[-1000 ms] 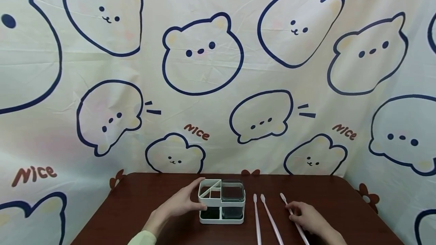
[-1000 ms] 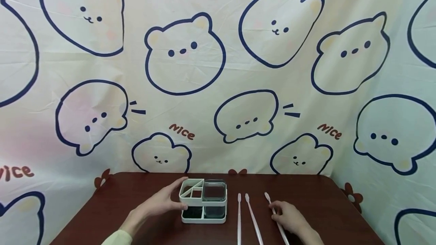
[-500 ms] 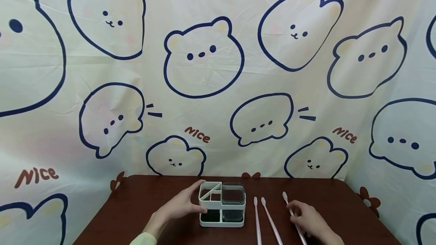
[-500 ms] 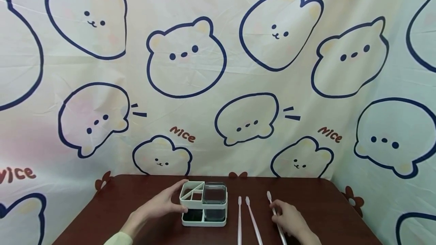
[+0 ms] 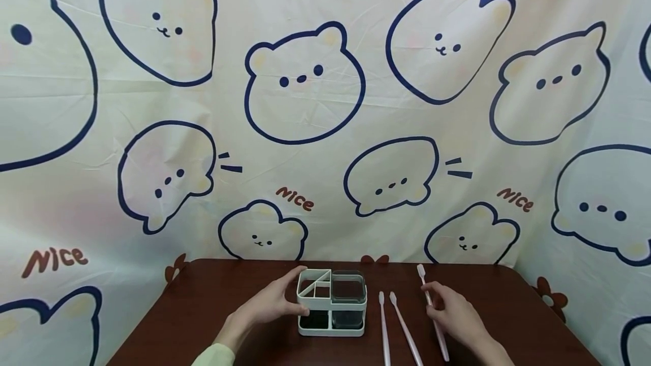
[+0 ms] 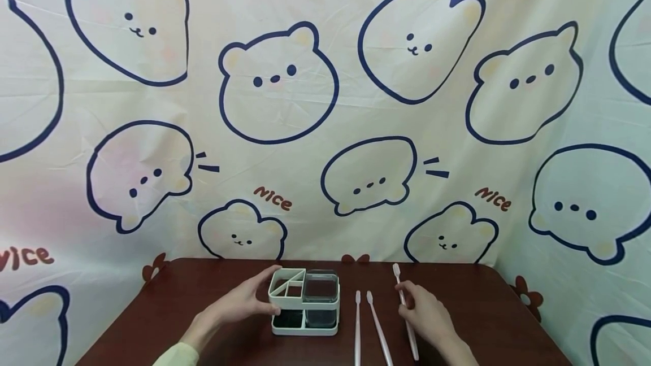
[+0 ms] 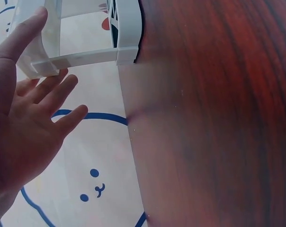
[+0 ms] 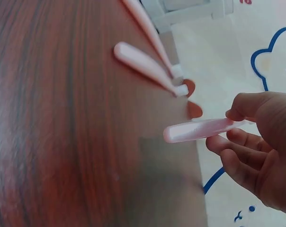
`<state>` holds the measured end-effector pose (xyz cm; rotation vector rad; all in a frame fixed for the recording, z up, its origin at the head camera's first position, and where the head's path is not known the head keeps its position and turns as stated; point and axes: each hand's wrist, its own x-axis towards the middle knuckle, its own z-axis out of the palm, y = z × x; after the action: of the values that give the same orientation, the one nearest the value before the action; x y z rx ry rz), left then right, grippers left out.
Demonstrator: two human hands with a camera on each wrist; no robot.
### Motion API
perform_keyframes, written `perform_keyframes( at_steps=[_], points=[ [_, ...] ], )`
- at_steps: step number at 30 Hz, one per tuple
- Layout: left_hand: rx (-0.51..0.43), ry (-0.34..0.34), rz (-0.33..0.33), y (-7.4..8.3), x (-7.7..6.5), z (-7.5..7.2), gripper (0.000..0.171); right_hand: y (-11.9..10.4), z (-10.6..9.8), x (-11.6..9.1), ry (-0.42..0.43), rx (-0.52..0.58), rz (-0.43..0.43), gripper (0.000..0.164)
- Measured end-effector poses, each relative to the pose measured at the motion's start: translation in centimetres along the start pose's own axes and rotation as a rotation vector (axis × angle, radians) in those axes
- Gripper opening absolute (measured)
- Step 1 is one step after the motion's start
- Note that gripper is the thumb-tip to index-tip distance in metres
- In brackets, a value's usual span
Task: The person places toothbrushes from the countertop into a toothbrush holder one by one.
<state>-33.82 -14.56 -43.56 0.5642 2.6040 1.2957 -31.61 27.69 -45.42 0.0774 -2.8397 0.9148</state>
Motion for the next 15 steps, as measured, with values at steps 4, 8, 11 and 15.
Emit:
perform_keyframes(
  at_steps=[4,8,11,15],
  points=[
    [0.0,-0.004,0.009,0.1,0.1,-0.1,0.096,-1.3,-0.3,0.1,0.052,-0.035,-0.049,0.035],
    [0.0,-0.006,0.014,0.1,0.1,-0.1,0.096,-2.4,-0.5,0.1,0.076,-0.037,-0.081,0.038],
    [-0.001,-0.007,0.009,0.2,0.0,-0.1,0.095,-3.0,-0.6,0.2,0.095,-0.042,-0.096,0.04],
    [-0.002,-0.007,0.011,0.2,0.0,-0.1,0.095,-3.9,-0.7,0.3,0.144,-0.053,-0.145,0.041]
  ],
)
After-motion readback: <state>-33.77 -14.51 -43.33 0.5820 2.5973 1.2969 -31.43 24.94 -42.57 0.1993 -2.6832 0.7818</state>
